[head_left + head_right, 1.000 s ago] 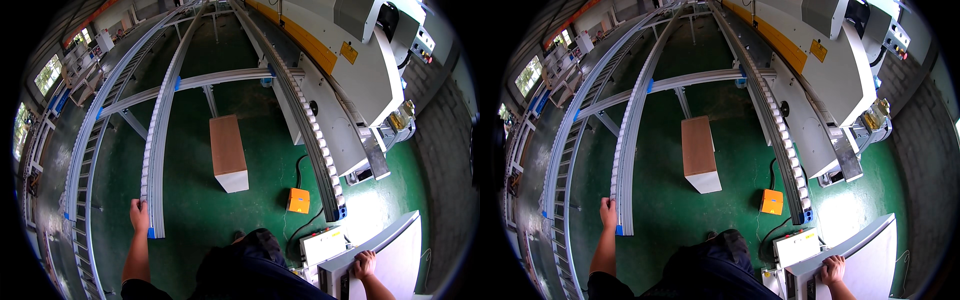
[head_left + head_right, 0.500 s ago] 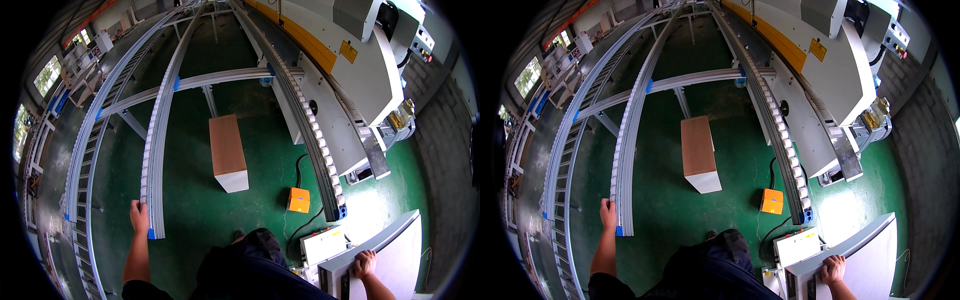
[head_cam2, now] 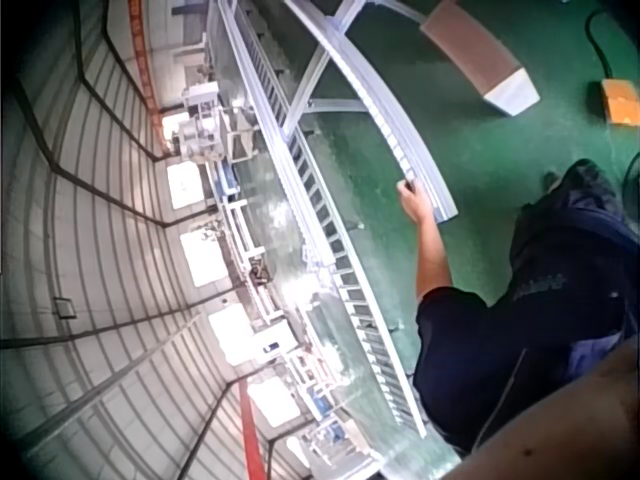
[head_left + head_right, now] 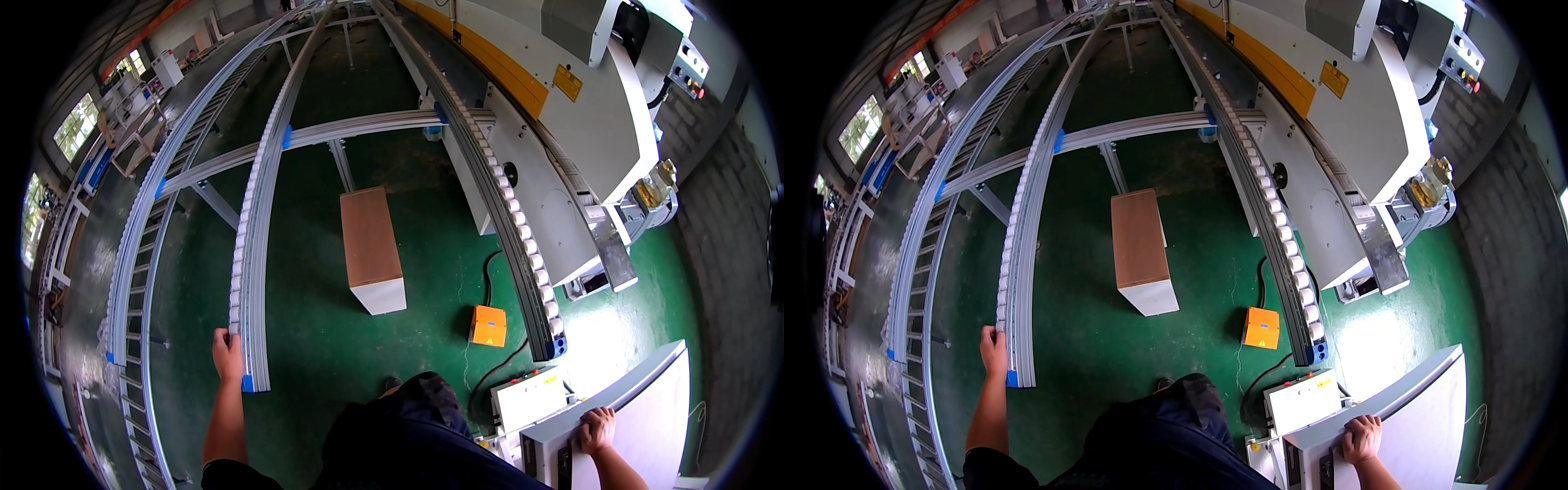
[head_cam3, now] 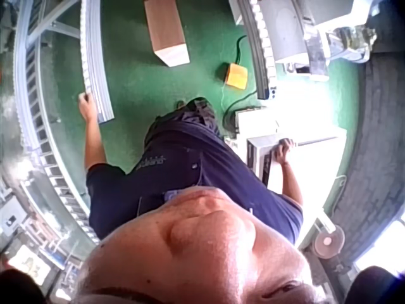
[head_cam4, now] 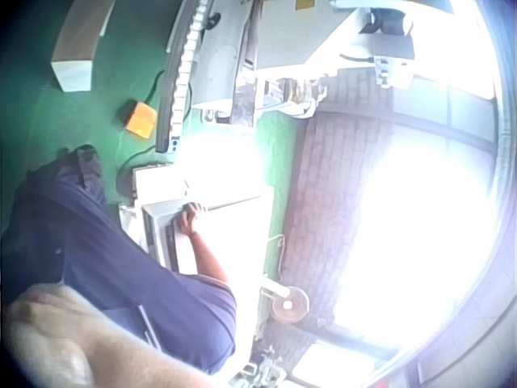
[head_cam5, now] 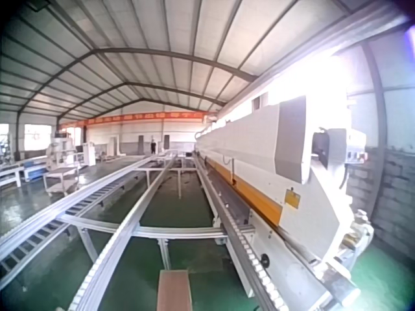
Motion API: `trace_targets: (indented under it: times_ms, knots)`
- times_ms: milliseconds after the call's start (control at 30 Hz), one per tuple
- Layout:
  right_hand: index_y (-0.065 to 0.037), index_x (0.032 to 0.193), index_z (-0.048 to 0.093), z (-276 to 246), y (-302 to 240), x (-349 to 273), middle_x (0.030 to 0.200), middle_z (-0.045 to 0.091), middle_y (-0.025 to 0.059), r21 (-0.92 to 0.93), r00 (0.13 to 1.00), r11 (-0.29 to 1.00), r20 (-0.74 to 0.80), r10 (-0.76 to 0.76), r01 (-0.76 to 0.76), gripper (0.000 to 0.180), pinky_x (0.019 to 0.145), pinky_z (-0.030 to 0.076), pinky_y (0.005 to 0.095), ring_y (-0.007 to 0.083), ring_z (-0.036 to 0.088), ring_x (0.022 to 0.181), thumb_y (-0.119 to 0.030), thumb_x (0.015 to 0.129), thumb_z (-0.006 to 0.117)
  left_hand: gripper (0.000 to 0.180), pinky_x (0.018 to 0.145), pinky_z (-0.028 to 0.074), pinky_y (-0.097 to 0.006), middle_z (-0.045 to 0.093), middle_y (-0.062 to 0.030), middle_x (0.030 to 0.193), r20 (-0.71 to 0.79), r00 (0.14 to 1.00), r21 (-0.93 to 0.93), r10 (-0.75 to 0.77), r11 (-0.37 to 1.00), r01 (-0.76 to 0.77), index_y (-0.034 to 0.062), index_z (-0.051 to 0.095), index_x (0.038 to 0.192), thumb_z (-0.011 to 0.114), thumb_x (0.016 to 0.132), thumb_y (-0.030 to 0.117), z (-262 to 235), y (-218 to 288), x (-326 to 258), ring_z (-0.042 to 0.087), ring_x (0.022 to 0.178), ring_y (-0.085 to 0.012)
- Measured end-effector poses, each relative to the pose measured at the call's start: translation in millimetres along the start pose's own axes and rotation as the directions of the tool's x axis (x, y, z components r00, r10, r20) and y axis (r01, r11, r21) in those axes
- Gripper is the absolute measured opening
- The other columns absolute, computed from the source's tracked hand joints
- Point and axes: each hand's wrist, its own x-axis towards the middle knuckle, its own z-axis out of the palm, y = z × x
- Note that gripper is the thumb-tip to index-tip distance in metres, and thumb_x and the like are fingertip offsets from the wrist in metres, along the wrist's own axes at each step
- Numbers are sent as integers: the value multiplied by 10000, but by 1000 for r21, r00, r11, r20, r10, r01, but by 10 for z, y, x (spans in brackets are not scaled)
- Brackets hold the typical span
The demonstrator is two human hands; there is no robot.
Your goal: The person walks along an industrial conveyor system, touching the aluminum rails and shifting a wooden board resting on the frame. The person then picks up a blue water bottle, opens the lid, and holds the bottle.
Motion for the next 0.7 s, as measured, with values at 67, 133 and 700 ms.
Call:
trace_targets:
  times_ms: [67,133,700]
  knots:
    - [-37,719,654,13,24,-11,798,632,124,-2,1000,1000,-7,-4,4,195,825,416,428,330,570,838,-169,619,550,161,684,472,-379,616,-137,790,-3,1000,-9,0,1000,0,-4,556,916,588,904,153,12,-15,6,593,705,-264]
    - [-37,719,654,9,23,0,798,633,124,1,1000,1000,-6,-3,3,195,828,416,430,330,570,839,-170,620,551,161,684,472,-378,614,-138,790,-8,1000,-19,0,1000,0,-5,557,916,589,902,153,30,-28,18,591,705,-264]
    - [-65,787,541,515,806,-379,871,562,163,96,977,974,-68,-200,206,156,754,360,515,361,504,839,-192,701,571,244,772,499,-427,663,-177,912,-4,994,41,-113,993,113,23,580,980,639,862,228,40,69,-28,647,852,-356]
